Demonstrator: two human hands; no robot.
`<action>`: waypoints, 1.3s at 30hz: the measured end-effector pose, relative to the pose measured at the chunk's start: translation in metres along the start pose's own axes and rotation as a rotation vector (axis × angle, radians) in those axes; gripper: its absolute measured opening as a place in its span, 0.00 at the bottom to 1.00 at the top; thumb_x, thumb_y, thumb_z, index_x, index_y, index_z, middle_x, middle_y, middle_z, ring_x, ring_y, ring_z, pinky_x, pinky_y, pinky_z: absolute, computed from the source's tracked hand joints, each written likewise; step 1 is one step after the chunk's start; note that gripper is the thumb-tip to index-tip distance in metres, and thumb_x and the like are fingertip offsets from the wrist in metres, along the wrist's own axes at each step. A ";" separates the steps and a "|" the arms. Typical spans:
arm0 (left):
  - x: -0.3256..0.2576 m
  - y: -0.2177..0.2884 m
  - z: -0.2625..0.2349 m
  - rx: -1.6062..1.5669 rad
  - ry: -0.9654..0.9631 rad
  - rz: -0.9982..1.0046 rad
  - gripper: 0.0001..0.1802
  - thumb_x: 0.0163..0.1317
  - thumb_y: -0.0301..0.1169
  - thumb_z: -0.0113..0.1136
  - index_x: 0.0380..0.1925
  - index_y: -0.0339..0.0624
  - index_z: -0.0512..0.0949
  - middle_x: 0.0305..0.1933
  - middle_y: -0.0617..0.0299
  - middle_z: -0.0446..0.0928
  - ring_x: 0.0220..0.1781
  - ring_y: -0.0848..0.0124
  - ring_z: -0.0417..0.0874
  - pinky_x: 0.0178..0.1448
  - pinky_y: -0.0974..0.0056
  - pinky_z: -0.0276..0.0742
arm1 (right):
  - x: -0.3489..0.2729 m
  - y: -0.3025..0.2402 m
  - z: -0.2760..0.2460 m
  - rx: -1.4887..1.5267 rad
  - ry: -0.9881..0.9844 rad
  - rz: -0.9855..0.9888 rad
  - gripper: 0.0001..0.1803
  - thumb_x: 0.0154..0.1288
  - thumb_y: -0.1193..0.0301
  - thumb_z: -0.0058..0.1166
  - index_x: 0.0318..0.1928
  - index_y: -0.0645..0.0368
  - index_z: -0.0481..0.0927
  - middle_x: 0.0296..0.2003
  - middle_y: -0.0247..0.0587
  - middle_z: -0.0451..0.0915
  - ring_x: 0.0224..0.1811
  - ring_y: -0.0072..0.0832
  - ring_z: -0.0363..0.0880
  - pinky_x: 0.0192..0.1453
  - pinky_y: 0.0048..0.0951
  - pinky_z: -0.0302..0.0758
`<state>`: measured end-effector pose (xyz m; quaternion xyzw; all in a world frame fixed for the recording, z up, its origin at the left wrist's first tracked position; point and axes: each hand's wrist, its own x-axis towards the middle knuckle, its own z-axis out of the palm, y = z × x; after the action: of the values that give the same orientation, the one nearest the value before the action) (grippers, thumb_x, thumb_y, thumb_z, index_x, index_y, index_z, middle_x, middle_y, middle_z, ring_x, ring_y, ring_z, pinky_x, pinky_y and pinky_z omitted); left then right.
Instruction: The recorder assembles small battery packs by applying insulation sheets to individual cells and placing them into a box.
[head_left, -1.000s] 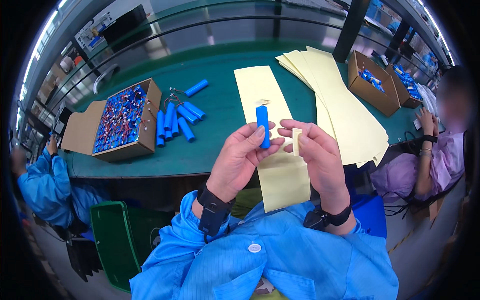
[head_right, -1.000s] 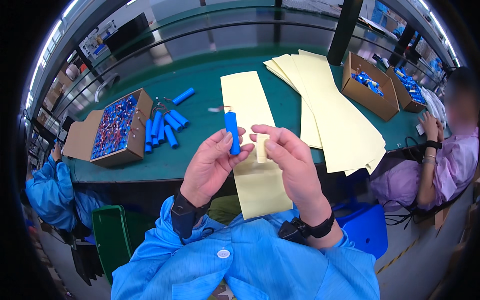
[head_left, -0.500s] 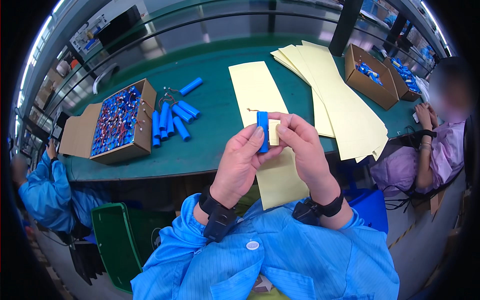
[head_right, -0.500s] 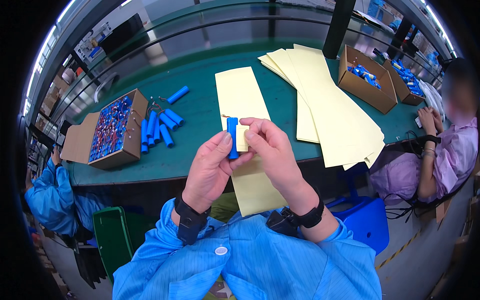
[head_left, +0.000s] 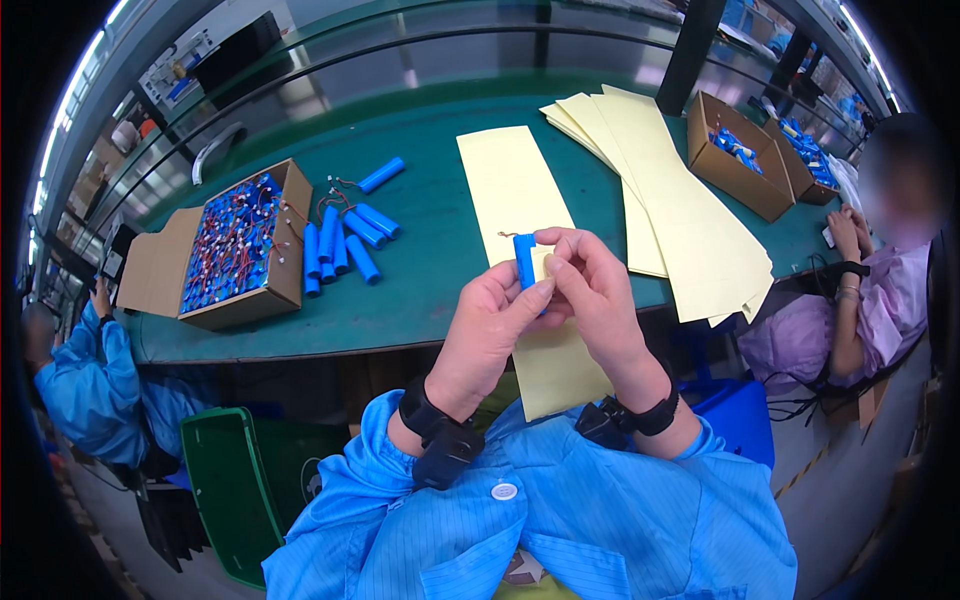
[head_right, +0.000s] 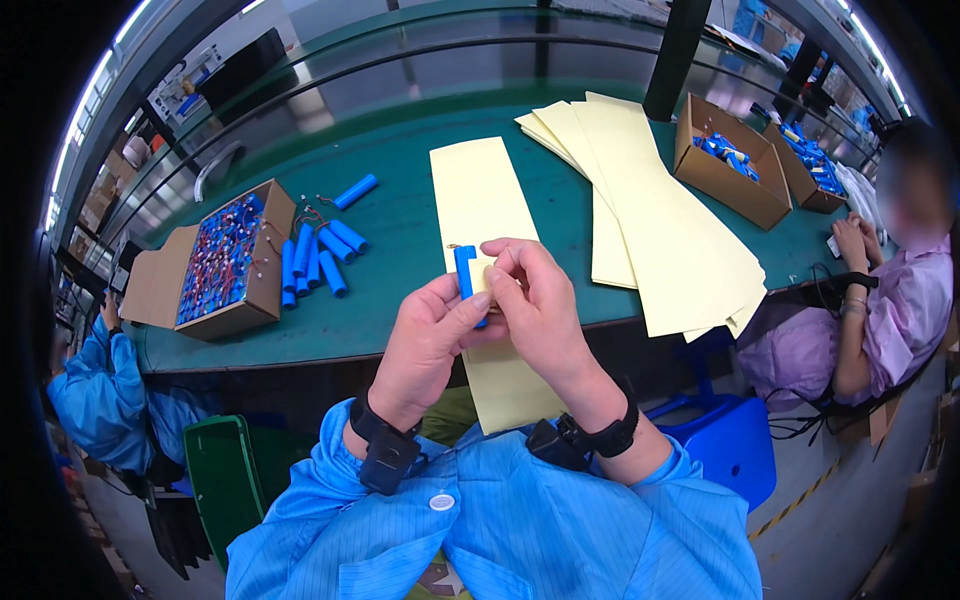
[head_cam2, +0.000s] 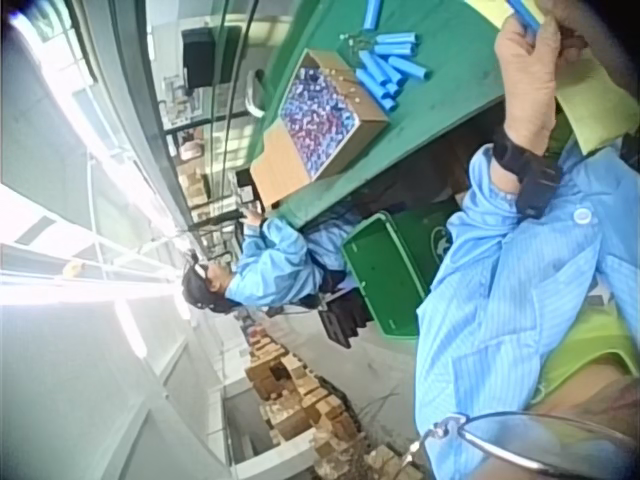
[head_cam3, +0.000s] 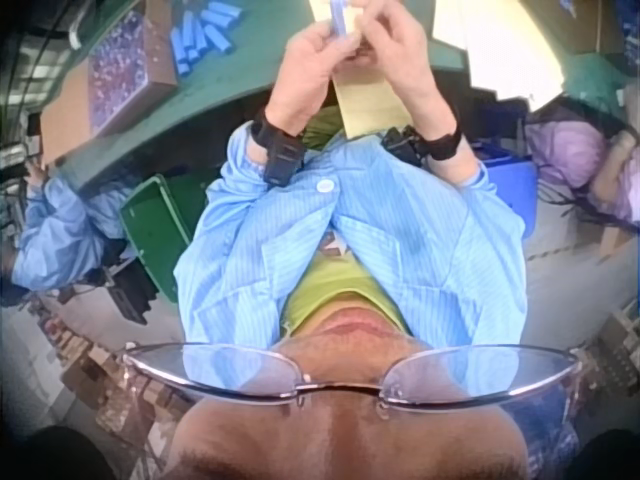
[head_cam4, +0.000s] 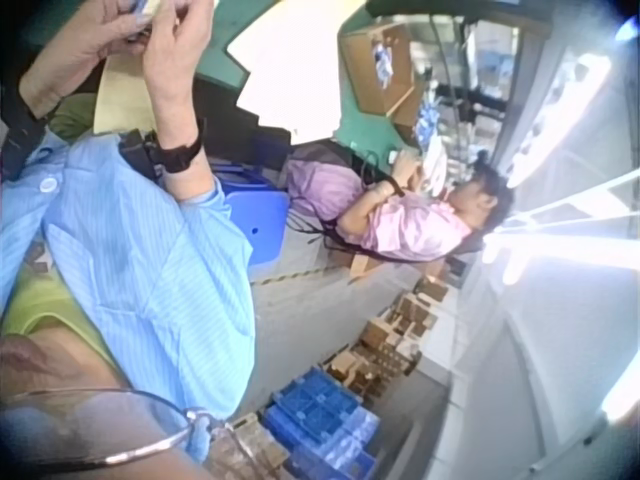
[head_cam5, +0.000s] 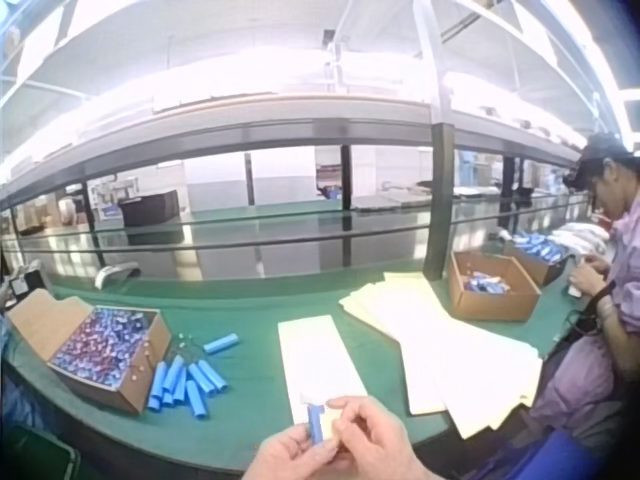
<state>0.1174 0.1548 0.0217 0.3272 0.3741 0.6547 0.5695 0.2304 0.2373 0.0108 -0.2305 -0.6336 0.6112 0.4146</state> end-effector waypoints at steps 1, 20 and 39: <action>0.000 0.001 0.000 0.149 -0.008 -0.027 0.17 0.68 0.34 0.47 0.52 0.34 0.69 0.45 0.57 0.77 0.43 0.72 0.81 0.47 0.69 0.79 | -0.001 -0.001 -0.001 -0.002 -0.001 -0.002 0.04 0.64 0.76 0.48 0.34 0.65 0.69 0.48 0.45 0.73 0.35 0.19 0.72 0.40 0.22 0.72; -0.019 0.006 0.016 -0.431 -0.730 -0.394 0.24 0.68 0.36 0.45 0.55 0.26 0.61 0.30 0.41 0.78 0.18 0.64 0.80 0.16 0.73 0.71 | -0.022 -0.027 -0.015 0.767 -0.625 0.021 0.21 0.61 0.61 0.52 0.40 0.72 0.74 0.45 0.66 0.75 0.57 0.58 0.68 0.58 0.45 0.68; 0.142 0.090 -0.147 2.104 0.495 -0.067 0.12 0.58 0.32 0.54 0.37 0.38 0.81 0.43 0.46 0.79 0.45 0.50 0.81 0.49 0.54 0.77 | 0.145 -0.028 -0.287 -1.699 0.631 0.238 0.13 0.62 0.72 0.44 0.45 0.58 0.77 0.44 0.56 0.78 0.49 0.51 0.75 0.52 0.45 0.72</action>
<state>-0.0727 0.2716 0.0250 0.5005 0.8621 0.0372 -0.0707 0.3884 0.5164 0.0469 -0.6783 -0.6997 -0.1132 0.1936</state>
